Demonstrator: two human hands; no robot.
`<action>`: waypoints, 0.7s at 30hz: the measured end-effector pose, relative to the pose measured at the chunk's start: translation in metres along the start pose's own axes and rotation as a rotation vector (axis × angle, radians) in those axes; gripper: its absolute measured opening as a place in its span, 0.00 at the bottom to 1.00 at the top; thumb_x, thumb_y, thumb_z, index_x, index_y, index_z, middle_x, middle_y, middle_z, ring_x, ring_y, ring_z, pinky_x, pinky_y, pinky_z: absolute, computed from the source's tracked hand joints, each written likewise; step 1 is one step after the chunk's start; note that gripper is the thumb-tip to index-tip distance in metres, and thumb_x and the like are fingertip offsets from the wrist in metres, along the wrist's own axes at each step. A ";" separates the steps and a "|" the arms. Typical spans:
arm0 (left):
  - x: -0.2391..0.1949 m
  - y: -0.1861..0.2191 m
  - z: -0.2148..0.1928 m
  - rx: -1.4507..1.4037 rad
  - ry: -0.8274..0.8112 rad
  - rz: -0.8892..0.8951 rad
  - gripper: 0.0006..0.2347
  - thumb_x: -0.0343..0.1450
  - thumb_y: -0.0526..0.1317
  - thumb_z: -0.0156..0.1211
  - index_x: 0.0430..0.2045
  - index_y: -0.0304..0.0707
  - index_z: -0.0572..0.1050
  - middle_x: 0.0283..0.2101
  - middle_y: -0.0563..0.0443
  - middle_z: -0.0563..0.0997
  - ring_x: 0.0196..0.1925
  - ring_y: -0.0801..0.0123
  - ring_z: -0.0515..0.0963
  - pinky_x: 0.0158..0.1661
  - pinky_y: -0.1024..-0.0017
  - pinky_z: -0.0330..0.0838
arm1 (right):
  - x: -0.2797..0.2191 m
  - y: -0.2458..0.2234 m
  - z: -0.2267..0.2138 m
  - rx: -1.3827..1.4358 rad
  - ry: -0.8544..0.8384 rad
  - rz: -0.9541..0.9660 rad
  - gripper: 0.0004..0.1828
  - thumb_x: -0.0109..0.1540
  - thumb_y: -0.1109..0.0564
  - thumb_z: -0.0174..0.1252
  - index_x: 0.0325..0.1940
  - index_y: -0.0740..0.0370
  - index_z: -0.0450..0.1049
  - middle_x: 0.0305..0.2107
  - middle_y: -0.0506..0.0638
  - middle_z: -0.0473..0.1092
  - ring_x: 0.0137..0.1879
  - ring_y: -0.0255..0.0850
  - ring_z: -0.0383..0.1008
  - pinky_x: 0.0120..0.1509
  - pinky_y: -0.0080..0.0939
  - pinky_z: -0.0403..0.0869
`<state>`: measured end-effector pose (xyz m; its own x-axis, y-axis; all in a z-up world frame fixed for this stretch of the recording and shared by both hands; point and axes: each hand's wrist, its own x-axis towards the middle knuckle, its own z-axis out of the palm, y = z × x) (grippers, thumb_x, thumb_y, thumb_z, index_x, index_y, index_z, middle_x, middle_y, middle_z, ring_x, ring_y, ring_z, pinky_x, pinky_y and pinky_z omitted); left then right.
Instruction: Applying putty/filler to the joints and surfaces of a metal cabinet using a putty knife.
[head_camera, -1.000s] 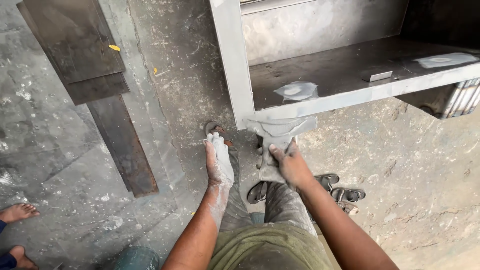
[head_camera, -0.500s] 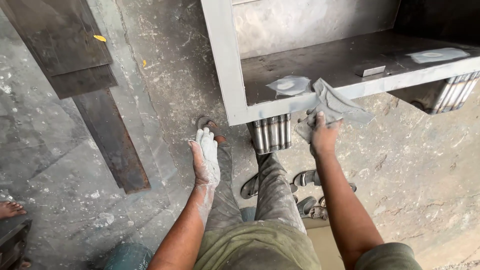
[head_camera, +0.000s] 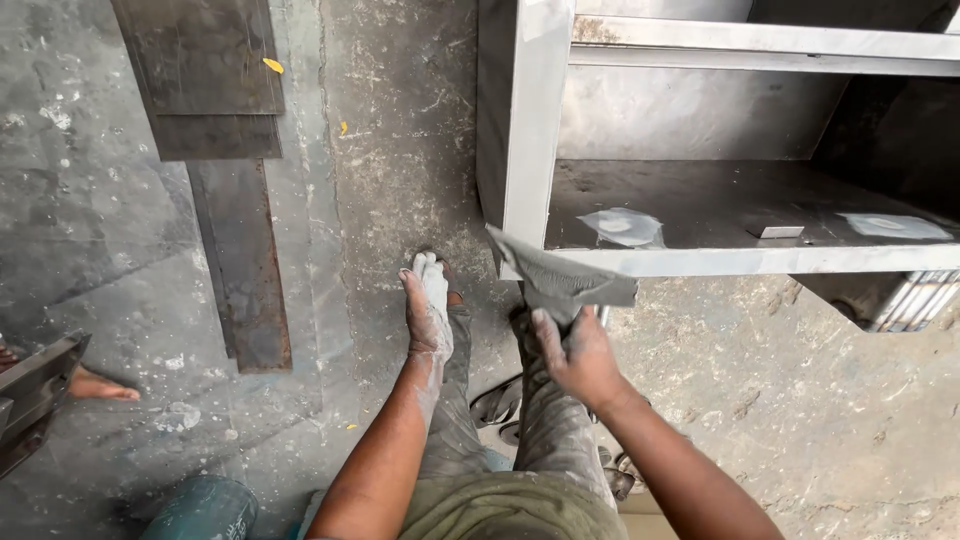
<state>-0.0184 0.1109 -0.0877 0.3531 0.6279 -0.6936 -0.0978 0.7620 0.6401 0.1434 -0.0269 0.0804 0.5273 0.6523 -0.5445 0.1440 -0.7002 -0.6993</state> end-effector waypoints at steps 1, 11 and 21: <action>-0.012 0.006 -0.008 -0.004 0.005 -0.001 0.40 0.74 0.66 0.39 0.74 0.31 0.46 0.78 0.39 0.51 0.80 0.56 0.50 0.74 0.60 0.40 | 0.038 0.007 -0.010 -0.003 -0.006 0.000 0.14 0.70 0.52 0.50 0.52 0.65 0.65 0.26 0.55 0.74 0.30 0.43 0.78 0.34 0.43 0.80; -0.090 0.033 -0.023 -0.063 -0.178 -0.092 0.42 0.73 0.69 0.36 0.73 0.29 0.48 0.78 0.35 0.51 0.80 0.49 0.50 0.74 0.53 0.40 | 0.114 0.008 -0.035 -0.152 -0.206 0.041 0.26 0.71 0.50 0.46 0.63 0.66 0.45 0.26 0.59 0.75 0.32 0.53 0.79 0.40 0.52 0.80; -0.151 -0.045 0.214 0.090 -0.660 -0.017 0.46 0.72 0.73 0.35 0.75 0.31 0.44 0.80 0.36 0.46 0.82 0.50 0.45 0.77 0.54 0.34 | -0.162 0.269 -0.139 1.157 -0.163 0.498 0.46 0.57 0.57 0.60 0.77 0.55 0.48 0.61 0.53 0.68 0.60 0.43 0.70 0.64 0.41 0.70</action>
<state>0.1320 -0.0522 0.0588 0.8524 0.3655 -0.3740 -0.0193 0.7367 0.6759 0.2127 -0.3612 0.0449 0.1925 0.4781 -0.8570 -0.8956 -0.2713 -0.3525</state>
